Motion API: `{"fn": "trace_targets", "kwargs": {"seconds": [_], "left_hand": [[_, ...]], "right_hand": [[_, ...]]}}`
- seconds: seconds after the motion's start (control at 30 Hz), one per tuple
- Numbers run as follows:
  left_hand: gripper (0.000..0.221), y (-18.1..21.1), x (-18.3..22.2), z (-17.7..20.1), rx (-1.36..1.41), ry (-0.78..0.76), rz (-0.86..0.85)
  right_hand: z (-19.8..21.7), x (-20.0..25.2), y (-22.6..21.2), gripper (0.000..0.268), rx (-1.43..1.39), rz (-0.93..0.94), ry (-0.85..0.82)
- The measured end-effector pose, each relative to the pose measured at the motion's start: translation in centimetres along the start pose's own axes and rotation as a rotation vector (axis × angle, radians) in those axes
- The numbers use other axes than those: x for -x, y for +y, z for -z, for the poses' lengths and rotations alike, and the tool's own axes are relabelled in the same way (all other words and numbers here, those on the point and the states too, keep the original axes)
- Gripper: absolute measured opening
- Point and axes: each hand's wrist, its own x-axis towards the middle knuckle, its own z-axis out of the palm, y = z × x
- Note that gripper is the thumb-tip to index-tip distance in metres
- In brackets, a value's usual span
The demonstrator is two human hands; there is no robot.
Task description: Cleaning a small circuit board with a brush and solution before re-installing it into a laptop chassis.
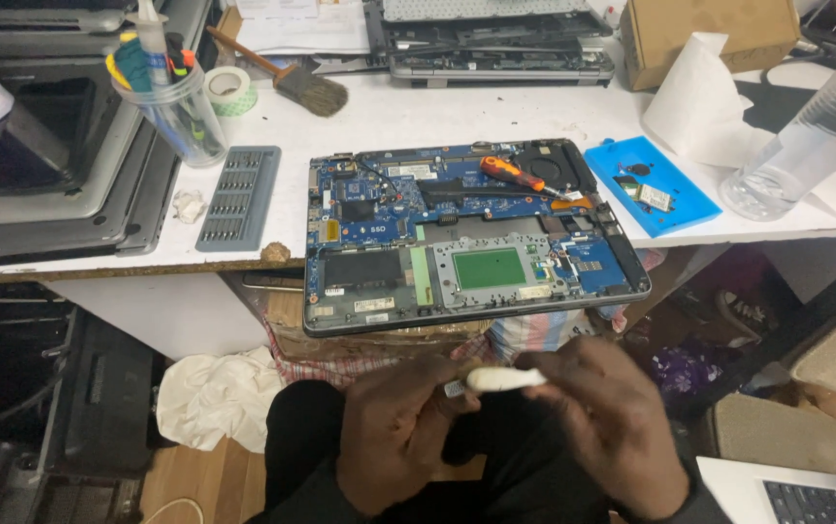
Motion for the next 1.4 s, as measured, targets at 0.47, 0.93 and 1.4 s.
{"fn": "trace_targets", "kwargs": {"seconds": [0.47, 0.93, 1.4], "left_hand": [[0.018, 0.3, 0.2, 0.3, 0.004, 0.044, -0.007], [0.012, 1.1, -0.3, 0.2, 0.025, 0.03, 0.001], [0.02, 0.8, -1.2, 1.9, -0.129, 0.038, -0.073]], "right_hand": [[0.1, 0.7, 0.4, 0.028, 0.08, -0.062, 0.02], [0.1, 0.4, -0.2, 0.029, 0.013, -0.072, 0.022], [0.3, -2.1, -0.8, 0.028, 0.068, 0.085, -0.011]]}}
